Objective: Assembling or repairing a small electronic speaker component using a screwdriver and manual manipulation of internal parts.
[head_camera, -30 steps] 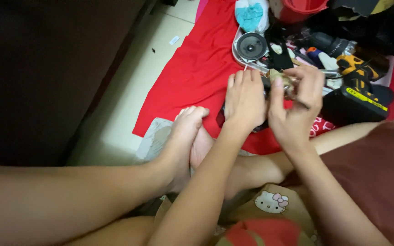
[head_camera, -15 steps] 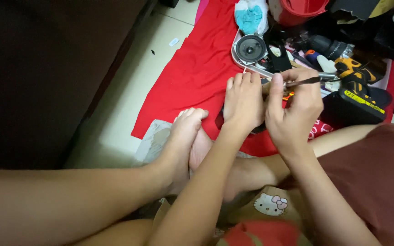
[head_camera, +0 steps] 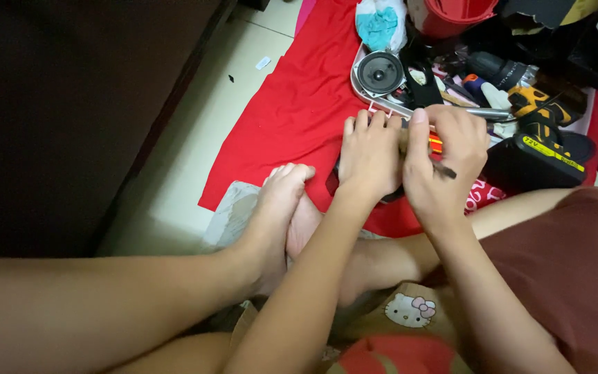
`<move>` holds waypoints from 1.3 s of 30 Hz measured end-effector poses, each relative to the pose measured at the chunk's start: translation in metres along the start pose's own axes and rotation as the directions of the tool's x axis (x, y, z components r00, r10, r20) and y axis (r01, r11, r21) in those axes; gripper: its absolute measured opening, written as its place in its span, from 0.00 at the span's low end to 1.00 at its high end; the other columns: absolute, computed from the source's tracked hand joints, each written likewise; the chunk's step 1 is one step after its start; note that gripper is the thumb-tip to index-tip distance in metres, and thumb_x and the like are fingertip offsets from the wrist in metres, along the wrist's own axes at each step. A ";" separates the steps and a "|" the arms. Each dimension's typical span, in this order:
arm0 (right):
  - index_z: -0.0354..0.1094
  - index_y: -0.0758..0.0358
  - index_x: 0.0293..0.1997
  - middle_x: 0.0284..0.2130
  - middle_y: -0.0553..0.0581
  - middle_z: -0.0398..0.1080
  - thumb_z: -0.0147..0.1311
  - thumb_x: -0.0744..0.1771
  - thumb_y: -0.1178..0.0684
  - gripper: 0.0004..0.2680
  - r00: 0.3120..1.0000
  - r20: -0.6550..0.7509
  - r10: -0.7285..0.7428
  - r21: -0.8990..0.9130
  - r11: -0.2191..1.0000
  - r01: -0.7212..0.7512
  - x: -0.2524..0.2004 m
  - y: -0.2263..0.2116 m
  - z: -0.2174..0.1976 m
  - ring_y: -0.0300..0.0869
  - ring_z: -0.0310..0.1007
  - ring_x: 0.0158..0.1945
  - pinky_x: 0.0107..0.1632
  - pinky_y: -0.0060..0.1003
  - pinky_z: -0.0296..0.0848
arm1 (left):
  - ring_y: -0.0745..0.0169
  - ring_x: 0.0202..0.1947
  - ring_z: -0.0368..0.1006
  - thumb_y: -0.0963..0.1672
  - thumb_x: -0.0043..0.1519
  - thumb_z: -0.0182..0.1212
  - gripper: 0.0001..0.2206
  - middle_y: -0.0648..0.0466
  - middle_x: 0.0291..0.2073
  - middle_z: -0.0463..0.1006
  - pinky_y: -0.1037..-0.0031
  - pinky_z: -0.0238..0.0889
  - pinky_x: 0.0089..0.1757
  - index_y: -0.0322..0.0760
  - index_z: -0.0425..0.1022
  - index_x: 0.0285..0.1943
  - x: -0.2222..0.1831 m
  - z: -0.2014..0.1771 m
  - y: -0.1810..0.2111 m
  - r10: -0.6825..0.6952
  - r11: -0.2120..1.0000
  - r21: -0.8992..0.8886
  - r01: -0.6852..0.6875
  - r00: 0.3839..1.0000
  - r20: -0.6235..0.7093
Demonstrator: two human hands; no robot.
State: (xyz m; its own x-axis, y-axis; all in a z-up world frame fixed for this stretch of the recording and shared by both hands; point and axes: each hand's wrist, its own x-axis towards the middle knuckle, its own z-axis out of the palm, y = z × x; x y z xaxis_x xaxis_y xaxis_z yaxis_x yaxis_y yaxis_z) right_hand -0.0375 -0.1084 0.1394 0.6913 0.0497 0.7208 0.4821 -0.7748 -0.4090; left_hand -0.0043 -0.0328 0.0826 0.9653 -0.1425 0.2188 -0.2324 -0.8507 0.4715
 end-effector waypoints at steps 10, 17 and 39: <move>0.66 0.64 0.26 0.21 0.55 0.59 0.60 0.65 0.61 0.07 1.000 0.003 -0.001 0.051 0.999 0.001 0.004 0.004 -0.004 0.47 0.61 0.22 0.29 0.37 0.61 | 0.56 0.45 0.58 0.42 0.40 0.59 0.15 0.54 0.36 0.68 0.67 0.48 0.48 0.42 0.65 0.36 0.001 0.001 -0.001 -0.002 1.000 0.000 0.002 0.999 0.032; 0.56 0.64 0.15 0.10 0.55 0.53 0.50 0.70 0.60 0.18 0.994 0.112 0.002 0.183 0.983 -0.023 0.017 -0.004 -0.014 0.47 0.55 0.16 0.26 0.35 0.54 | 0.53 0.42 0.60 0.47 0.41 0.58 0.12 0.51 0.32 0.69 0.64 0.49 0.47 0.42 0.68 0.32 0.001 0.008 -0.001 -0.014 0.999 -0.034 0.011 0.997 -0.081; 0.63 0.73 0.18 0.10 0.50 0.52 0.50 0.70 0.60 0.16 0.968 0.222 0.116 0.118 0.982 -0.145 0.030 -0.005 -0.013 0.33 0.42 0.15 0.19 0.27 0.42 | 0.49 0.36 0.61 0.50 0.43 0.57 0.16 0.46 0.35 0.69 0.64 0.52 0.42 0.37 0.70 0.34 -0.002 0.007 0.001 0.032 0.999 -0.026 -0.039 0.975 -0.219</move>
State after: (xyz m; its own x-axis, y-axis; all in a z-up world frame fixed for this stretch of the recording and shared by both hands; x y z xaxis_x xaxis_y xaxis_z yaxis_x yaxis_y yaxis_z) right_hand -0.0263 -0.1114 0.1706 0.8447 0.0976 0.5262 0.4367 -0.6942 -0.5722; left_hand -0.0056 -0.0369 0.0766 0.9077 -0.0556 0.4160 -0.2729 -0.8311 0.4845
